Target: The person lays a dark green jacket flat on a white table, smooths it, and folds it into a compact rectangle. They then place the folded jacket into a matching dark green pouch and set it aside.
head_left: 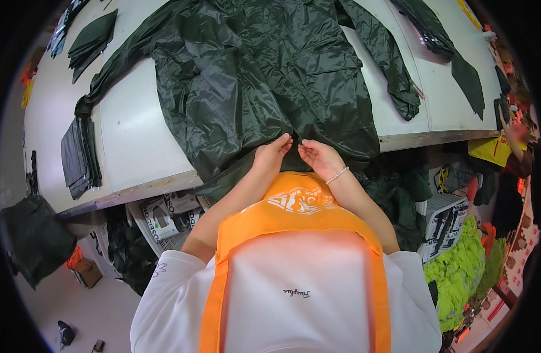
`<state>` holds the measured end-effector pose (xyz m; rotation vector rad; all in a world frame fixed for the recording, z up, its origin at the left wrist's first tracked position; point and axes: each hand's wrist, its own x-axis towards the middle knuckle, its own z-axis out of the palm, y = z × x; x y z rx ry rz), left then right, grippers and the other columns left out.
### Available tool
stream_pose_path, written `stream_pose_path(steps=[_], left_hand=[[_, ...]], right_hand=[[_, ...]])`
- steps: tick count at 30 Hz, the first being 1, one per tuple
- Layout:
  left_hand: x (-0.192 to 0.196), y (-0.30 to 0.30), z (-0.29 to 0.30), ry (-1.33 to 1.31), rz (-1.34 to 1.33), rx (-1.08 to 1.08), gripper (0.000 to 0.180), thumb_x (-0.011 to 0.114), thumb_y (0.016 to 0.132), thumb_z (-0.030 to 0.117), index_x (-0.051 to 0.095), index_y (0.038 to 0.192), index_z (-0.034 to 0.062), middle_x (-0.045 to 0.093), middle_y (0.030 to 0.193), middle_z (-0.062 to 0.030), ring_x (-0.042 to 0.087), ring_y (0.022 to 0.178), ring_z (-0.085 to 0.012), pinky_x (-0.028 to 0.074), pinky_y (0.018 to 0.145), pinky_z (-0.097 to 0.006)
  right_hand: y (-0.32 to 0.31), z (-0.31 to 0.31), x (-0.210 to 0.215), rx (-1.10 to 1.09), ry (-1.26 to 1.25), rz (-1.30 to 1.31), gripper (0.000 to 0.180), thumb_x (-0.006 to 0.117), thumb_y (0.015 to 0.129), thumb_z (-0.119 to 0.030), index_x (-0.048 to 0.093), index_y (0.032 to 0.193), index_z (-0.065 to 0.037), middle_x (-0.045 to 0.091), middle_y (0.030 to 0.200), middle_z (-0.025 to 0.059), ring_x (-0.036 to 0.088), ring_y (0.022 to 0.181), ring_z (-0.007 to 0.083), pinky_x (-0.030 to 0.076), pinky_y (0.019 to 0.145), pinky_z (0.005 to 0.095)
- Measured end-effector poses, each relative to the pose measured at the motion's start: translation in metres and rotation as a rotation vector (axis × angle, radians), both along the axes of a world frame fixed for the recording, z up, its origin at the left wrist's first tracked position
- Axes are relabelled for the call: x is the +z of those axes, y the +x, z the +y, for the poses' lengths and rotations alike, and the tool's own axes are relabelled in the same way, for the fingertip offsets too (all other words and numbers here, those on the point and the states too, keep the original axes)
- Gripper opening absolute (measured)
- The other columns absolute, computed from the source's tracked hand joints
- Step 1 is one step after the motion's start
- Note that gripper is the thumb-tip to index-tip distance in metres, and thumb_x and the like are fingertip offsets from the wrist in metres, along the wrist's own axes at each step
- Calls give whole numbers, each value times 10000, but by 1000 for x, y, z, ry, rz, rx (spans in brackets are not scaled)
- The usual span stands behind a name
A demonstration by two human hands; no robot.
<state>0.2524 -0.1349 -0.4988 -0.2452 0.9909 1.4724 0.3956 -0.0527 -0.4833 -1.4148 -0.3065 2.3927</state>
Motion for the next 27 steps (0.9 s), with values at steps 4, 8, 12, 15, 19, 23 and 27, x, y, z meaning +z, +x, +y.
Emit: stream_pose_path(steps=[4,8,12,15,19,23,27], left_hand=[[1,3,-3,16,-58,10,134,601,893,105,596,941,-20,596,929,-91,555,901,-178,435,861,-297],[-5,6,-4,32,-106,64,103,607,884,82,610,903,-19,613,895,-95,572,845,-188,448,821,-298],[-6,7,-6,41,-73,29,123,572,913,115,593,928,-6,595,900,-78,553,873,-173,443,836,-294],[-2,8,-6,38,-69,47,118,576,911,107,596,931,-7,599,900,-75,556,867,-172,444,829,-292],[-3,11,-6,50,-75,120,112,603,890,87,615,900,-24,618,879,-86,573,833,-182,450,802,-298],[2,17,-6,20,26,139,129,629,873,87,625,875,-41,634,875,-104,589,800,-178,463,769,-298],[12,17,-7,-165,255,-4,153,664,853,125,638,838,-25,640,851,-85,588,771,-166,460,746,-286]], right_hand=[[-13,-12,8,-87,125,64,75,652,830,-36,616,881,6,649,866,89,633,809,156,526,764,252],[-17,-17,9,-75,160,30,89,653,830,-29,620,900,17,654,885,92,636,818,153,525,766,251],[-18,-23,10,-74,174,30,85,638,839,-28,622,911,14,661,908,97,640,850,160,515,802,256],[-18,-24,10,-86,187,33,80,631,843,-29,623,911,11,663,915,96,640,865,164,507,824,261],[-19,-25,12,-99,180,17,113,647,831,-18,620,929,34,655,913,106,638,835,162,522,795,250],[-20,-25,13,-99,171,4,124,649,830,-20,623,940,30,655,909,99,634,834,159,519,793,245],[-21,-21,5,-122,120,31,122,655,825,-24,632,938,17,657,901,93,635,821,154,520,774,240]])
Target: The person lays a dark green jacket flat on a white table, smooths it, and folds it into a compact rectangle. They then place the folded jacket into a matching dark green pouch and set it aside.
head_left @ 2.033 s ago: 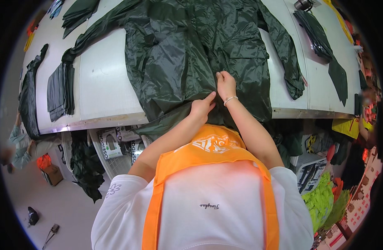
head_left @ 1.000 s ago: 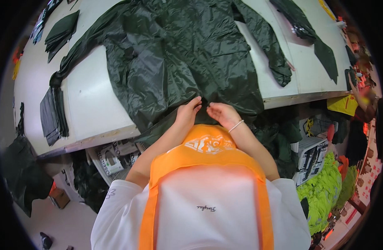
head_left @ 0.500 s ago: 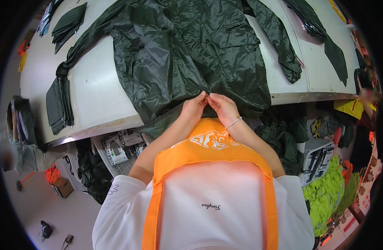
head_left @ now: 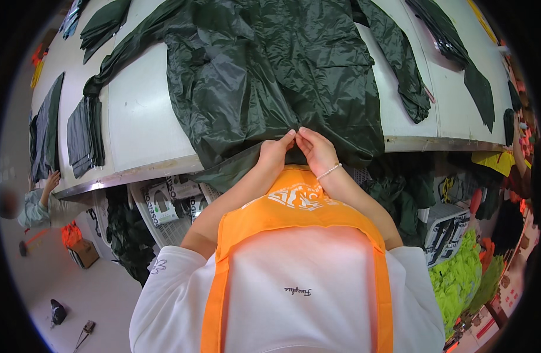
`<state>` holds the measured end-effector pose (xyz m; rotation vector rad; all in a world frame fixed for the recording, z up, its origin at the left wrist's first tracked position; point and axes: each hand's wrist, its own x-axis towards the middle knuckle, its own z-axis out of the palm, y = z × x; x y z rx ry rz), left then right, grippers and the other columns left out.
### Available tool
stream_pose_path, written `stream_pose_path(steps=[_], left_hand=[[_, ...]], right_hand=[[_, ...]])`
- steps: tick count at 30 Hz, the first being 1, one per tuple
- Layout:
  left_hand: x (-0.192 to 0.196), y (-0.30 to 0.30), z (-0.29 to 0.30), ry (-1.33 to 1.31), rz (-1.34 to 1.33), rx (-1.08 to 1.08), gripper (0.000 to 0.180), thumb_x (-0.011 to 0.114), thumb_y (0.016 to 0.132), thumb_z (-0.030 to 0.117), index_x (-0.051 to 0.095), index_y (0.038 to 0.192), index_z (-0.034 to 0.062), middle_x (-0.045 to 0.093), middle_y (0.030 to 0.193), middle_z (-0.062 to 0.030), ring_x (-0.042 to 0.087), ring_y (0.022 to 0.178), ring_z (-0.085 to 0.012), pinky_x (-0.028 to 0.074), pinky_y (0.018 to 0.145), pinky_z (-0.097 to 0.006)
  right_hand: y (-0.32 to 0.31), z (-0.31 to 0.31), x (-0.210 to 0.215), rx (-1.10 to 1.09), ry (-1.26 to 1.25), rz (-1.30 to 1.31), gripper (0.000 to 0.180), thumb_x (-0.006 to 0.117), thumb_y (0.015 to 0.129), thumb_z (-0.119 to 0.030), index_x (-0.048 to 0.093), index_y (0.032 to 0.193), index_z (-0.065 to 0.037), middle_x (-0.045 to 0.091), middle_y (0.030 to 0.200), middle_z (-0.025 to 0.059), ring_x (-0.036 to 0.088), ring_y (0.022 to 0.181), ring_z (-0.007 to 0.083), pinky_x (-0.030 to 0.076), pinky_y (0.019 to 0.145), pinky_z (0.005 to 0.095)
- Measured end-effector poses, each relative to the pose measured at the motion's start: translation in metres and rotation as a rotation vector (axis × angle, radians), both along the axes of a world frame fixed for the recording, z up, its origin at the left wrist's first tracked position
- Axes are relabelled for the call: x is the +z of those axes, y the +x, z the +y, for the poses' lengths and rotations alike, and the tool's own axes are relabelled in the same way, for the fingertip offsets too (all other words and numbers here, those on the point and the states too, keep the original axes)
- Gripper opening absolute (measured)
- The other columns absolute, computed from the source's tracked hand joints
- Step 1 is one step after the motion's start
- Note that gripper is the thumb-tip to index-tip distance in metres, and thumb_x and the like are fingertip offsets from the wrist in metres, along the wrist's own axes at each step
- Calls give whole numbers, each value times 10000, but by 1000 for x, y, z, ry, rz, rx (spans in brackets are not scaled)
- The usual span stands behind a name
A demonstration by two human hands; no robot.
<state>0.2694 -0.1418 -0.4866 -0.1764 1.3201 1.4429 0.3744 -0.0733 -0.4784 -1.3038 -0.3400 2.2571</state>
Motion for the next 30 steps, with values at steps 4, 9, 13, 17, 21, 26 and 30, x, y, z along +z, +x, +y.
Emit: stream_pose_path(steps=[4,9,13,17,21,26,30], left_hand=[[-17,-9,-11,-141,128,-95,189,703,824,153,640,761,-14,636,764,-73,586,702,-155,455,670,-271],[-22,-1,-31,-167,75,-36,287,752,767,232,634,681,-14,615,674,-69,545,609,-145,407,570,-270],[1,-1,-50,-265,157,-124,254,743,778,180,626,673,-20,609,660,-74,544,608,-148,434,572,-293],[15,19,-85,-329,109,-105,179,719,791,124,601,733,4,564,657,-17,498,574,-115,418,522,-273],[-31,70,-136,-307,388,70,618,722,773,98,407,1288,-31,562,1184,-108,537,1060,-224,420,941,-315],[-41,105,-164,-460,135,76,291,736,784,168,614,887,-76,636,737,-66,566,619,-136,459,566,-302],[-43,99,-163,-841,45,-263,413,751,758,328,628,769,-66,620,683,-124,583,617,-172,463,582,-324]], right_hand=[[-4,10,8,197,95,-108,95,669,824,-54,644,887,13,666,866,75,641,778,145,525,704,249],[-11,25,16,1144,1649,-642,75,594,784,-111,589,762,-40,613,783,92,607,752,245,491,660,361],[-37,59,36,1464,2341,-338,87,536,760,-150,574,794,-79,571,914,75,526,938,234,404,832,335],[-84,90,21,1445,2597,-342,98,537,755,-151,596,788,-80,597,798,60,534,911,233,355,929,386],[-173,173,10,1187,2808,-581,110,543,757,-157,630,771,-91,623,785,65,557,939,228,324,995,428],[-281,291,20,1028,2618,-1280,59,588,762,-168,612,805,-134,612,840,56,564,906,217,412,783,383],[-322,349,36,792,2457,-1391,130,563,837,-216,651,882,-130,610,969,29,539,990,200,418,782,373]])
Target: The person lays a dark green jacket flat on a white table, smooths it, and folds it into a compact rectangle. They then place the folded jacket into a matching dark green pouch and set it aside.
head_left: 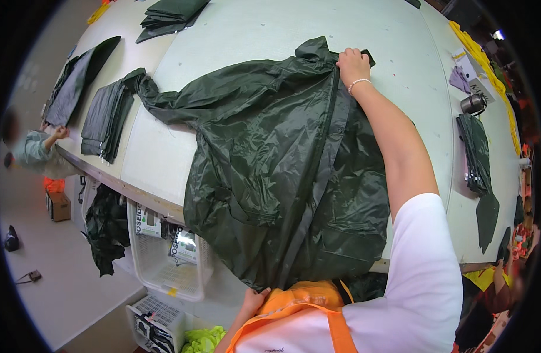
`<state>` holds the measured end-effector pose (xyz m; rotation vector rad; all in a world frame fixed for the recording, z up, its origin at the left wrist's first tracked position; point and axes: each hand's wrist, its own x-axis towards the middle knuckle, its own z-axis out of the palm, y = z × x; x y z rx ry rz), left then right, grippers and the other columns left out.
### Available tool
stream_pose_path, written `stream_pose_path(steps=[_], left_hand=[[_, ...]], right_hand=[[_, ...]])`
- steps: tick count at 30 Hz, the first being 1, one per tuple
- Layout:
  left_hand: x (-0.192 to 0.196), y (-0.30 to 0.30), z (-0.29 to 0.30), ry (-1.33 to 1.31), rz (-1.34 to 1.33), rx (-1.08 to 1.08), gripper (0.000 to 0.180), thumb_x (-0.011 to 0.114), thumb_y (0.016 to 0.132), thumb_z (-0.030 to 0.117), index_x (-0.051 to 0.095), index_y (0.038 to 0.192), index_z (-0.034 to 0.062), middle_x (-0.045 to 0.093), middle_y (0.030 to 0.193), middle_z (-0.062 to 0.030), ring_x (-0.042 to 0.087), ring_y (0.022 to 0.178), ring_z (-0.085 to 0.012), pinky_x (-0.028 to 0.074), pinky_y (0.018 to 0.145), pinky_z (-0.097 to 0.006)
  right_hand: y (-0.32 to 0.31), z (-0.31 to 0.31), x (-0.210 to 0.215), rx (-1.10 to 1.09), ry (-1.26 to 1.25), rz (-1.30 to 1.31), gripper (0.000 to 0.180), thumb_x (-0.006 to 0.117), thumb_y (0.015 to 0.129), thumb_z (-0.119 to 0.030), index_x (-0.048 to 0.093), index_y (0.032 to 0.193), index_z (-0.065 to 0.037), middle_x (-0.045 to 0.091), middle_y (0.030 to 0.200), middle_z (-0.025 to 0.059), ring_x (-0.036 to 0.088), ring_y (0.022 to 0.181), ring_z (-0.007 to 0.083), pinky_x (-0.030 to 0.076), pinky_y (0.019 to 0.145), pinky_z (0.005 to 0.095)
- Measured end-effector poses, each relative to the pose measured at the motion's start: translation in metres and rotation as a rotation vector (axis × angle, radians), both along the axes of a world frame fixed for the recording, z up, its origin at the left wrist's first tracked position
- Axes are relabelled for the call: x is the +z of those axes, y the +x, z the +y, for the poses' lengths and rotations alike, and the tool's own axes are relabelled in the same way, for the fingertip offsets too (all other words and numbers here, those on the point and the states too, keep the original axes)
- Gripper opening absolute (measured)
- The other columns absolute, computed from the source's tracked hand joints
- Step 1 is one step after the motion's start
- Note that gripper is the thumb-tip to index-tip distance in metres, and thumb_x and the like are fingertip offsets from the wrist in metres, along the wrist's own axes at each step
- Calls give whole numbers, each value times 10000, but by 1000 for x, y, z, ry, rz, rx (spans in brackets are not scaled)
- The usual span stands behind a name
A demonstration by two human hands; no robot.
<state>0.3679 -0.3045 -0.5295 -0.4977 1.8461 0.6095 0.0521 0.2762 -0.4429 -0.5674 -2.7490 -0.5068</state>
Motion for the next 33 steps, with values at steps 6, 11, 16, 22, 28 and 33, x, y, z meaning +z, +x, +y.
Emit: stream_pose_path(steps=[6,11,16,22,28,33], left_hand=[[-9,-47,-13,164,-76,-569,430,684,784,443,677,748,15,663,697,-116,647,710,-215,488,644,-335],[88,-212,90,608,-65,-742,351,598,898,338,683,887,-3,676,725,-83,632,694,-127,504,664,-291],[80,-342,282,961,658,-684,270,632,861,248,644,968,1,665,842,-134,638,750,-212,496,689,-326],[40,-421,456,378,1066,-714,483,625,826,433,621,947,-34,669,845,-177,641,807,-342,495,713,-399],[14,-456,493,714,561,-591,338,603,887,254,601,680,-14,622,622,-92,611,555,-160,479,538,-268],[-1,-454,491,976,340,-388,232,523,949,183,515,780,25,557,641,-38,530,517,-97,420,474,-223]], right_hand=[[10,-40,-35,-275,-488,646,522,818,639,-233,559,1075,-107,494,1158,138,461,1101,338,399,916,442],[14,-31,-71,-315,-1104,837,235,724,734,-140,656,909,3,665,840,161,640,761,293,502,714,354],[-2,-40,-84,-214,-1054,869,163,665,791,-151,661,882,-16,652,750,164,638,670,299,493,642,360],[-7,-40,-107,-339,-1192,836,142,684,773,-164,692,879,-71,652,682,104,635,608,241,485,576,320],[-16,-38,-105,-411,-1117,812,143,684,762,-180,708,848,-69,668,716,87,647,619,228,489,570,310],[-14,-35,-102,-319,-1350,884,104,671,778,-63,681,863,-4,667,703,88,622,588,127,476,567,250]])
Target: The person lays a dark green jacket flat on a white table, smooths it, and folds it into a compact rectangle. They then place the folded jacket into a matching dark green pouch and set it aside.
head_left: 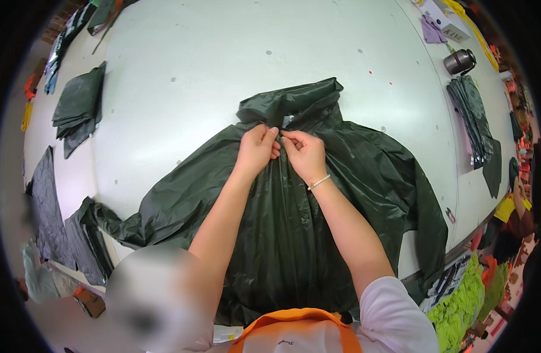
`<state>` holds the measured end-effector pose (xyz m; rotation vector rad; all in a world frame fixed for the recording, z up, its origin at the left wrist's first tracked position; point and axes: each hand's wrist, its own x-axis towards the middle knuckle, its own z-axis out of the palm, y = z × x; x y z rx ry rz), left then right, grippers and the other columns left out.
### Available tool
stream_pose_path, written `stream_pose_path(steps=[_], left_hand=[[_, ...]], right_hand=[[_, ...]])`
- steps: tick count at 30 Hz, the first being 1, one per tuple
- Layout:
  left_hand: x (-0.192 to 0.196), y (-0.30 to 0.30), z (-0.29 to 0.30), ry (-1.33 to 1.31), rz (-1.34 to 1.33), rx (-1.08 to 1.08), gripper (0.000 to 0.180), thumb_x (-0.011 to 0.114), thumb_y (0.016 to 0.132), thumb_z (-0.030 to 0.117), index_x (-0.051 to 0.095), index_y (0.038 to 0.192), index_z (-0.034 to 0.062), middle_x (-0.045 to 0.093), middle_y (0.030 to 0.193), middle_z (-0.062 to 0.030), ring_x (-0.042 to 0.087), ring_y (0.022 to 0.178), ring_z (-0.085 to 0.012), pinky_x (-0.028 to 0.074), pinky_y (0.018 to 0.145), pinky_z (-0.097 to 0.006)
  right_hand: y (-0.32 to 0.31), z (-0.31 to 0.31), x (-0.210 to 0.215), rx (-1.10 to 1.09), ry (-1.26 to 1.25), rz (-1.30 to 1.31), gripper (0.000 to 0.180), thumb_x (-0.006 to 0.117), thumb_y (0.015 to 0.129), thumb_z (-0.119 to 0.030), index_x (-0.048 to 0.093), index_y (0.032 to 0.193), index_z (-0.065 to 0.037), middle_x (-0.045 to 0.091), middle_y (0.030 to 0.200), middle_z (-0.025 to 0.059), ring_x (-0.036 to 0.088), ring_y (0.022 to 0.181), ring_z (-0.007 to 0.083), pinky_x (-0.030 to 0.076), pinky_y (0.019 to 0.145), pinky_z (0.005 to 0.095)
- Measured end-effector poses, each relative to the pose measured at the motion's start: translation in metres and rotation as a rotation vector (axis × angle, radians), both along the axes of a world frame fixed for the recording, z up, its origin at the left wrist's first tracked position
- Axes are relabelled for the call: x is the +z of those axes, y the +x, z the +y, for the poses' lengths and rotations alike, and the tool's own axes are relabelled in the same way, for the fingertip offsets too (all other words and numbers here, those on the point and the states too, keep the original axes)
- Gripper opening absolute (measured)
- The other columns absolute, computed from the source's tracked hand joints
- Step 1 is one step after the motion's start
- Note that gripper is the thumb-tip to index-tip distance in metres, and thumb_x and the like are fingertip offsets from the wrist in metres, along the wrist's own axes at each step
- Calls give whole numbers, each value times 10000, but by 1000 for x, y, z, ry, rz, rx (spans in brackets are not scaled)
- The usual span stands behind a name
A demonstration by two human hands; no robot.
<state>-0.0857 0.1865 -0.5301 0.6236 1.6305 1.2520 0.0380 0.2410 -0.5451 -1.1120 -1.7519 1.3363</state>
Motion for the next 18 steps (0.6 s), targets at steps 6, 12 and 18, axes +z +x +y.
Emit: stream_pose_path(steps=[6,12,18], left_hand=[[-9,6,-3,79,48,64,258,531,944,179,493,746,18,546,609,-38,525,487,-88,428,452,-230],[-10,8,-1,133,410,-1,304,562,929,233,525,710,25,548,556,-45,512,473,-101,403,446,-263],[2,38,-71,-43,495,118,297,669,811,285,639,782,-9,650,695,-160,654,641,-268,502,614,-356]], right_hand=[[-2,0,-13,100,-144,120,97,638,811,-64,645,880,3,654,675,79,592,553,98,464,550,245],[15,-3,3,213,46,29,277,577,800,-31,588,1073,13,656,814,169,653,704,236,506,636,317],[99,-78,47,159,-2,-370,275,682,772,-104,601,1006,17,621,711,125,601,613,236,483,594,327]])
